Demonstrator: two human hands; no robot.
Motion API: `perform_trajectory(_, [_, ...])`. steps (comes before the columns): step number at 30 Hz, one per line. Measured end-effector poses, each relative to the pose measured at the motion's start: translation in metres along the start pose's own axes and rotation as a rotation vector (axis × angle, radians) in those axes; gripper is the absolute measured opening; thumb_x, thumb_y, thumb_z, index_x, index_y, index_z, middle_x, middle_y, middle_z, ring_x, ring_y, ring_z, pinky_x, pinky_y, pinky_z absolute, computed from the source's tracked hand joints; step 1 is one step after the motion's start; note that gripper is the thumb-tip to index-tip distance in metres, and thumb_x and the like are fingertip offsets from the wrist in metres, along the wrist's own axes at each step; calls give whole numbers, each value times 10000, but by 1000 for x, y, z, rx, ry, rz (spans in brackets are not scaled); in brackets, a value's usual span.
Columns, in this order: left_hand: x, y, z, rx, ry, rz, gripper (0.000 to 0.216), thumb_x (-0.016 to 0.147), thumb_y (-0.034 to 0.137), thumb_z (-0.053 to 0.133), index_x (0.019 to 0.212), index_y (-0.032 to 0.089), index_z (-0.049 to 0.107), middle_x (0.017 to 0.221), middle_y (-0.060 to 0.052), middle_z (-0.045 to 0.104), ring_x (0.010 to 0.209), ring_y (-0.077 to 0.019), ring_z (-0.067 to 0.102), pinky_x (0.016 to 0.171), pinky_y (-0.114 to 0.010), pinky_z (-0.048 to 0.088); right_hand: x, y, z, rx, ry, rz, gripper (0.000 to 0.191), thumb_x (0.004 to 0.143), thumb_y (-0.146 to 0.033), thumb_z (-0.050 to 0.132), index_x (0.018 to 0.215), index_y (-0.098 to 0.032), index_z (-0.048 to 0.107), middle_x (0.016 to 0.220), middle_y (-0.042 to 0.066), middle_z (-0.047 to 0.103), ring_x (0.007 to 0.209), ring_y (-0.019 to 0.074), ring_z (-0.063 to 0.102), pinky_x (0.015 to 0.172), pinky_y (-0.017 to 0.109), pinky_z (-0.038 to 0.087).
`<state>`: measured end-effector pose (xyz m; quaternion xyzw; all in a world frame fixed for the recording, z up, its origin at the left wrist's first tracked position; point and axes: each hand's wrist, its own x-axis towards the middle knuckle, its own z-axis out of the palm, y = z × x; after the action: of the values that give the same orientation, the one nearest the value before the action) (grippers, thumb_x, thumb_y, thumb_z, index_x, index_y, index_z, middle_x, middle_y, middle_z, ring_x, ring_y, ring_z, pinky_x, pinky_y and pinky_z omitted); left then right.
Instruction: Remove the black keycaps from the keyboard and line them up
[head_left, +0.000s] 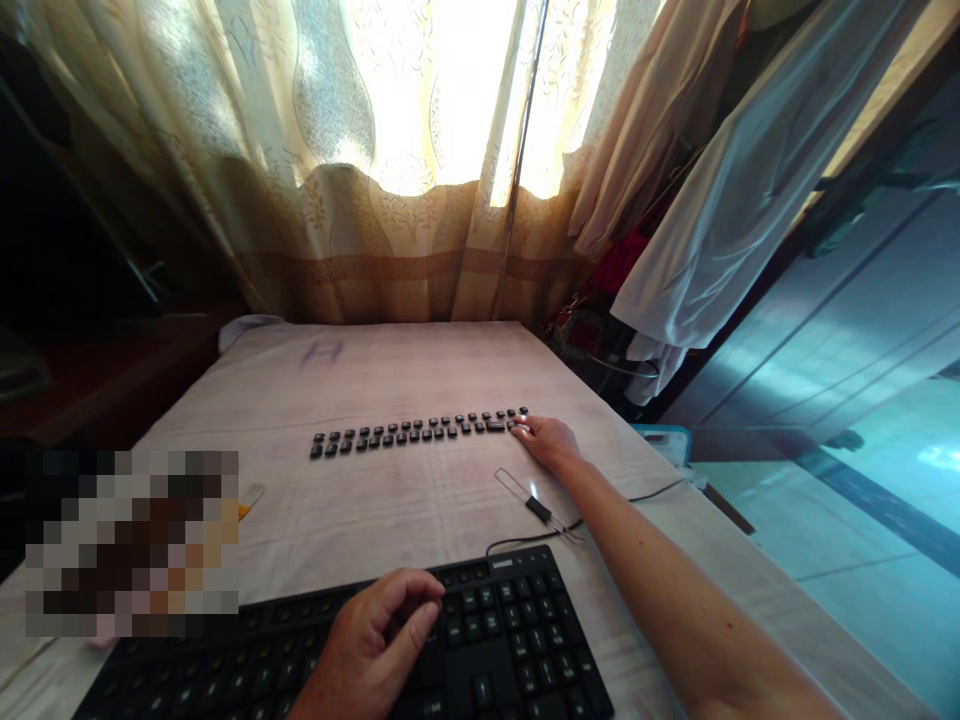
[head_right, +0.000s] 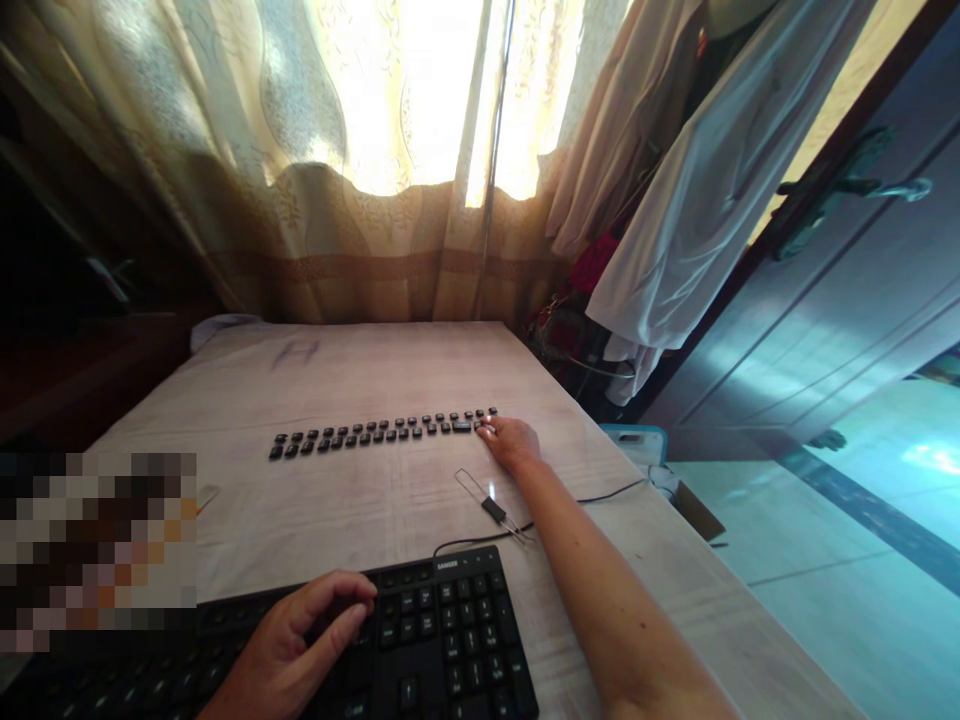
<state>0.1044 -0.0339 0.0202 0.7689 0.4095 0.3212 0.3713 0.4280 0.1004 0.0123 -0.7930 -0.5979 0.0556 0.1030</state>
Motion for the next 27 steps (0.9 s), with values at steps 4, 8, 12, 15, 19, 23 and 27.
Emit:
perform_trajectory(4, [0,1,0,-3,-12,-10,192,889,370,555,888,248,703,805,5,739,748,-151,699,705,-187,544,0,0,0,6,7,-7,325,928,-412,550,1200,-318,701,1108,64,750,1018,249,692,822,309,501])
perform_trajectory(8, [1,2,-1,-5,-19,-13,195,893,373,550,880,249,701,796,7,737,740,-153,699,702,-194,548,-1,0,0,26,16,-9,331,927,-399,551,1209,-303,696,1085,71,756,1004,247,691,813,309,496])
perform_trajectory(12, [1,1,0,-2,3,-7,181,883,371,564,886,258,705,797,13,741,737,-153,703,699,-195,551,-3,1,0,59,26,6,330,920,-376,566,1214,-295,690,1030,62,766,978,234,687,799,300,486])
perform_trajectory(15, [0,2,0,4,22,-24,180,873,371,572,884,258,711,816,10,751,762,-160,711,712,-200,556,-5,3,0,97,22,10,336,920,-362,563,1223,-277,682,966,46,767,917,211,689,768,280,479])
perform_trajectory(19, [1,7,-1,-10,18,-37,179,864,357,564,869,255,711,812,10,755,768,-165,716,710,-209,560,-10,8,-3,143,-4,15,321,938,-325,518,1188,-211,684,940,47,754,842,177,681,731,257,472])
perform_trajectory(23, [2,11,-3,-10,11,-30,175,854,336,560,870,252,713,816,11,756,775,-167,716,722,-222,563,-21,12,-14,169,-105,-13,245,891,-315,584,1037,-176,723,951,57,751,845,172,674,705,242,469])
perform_trajectory(27, [3,12,-3,6,14,-28,182,843,333,556,866,244,713,820,8,757,769,-166,714,724,-235,562,-48,15,-30,189,-254,-82,218,820,-398,675,879,-199,740,883,39,755,789,176,671,659,244,457])
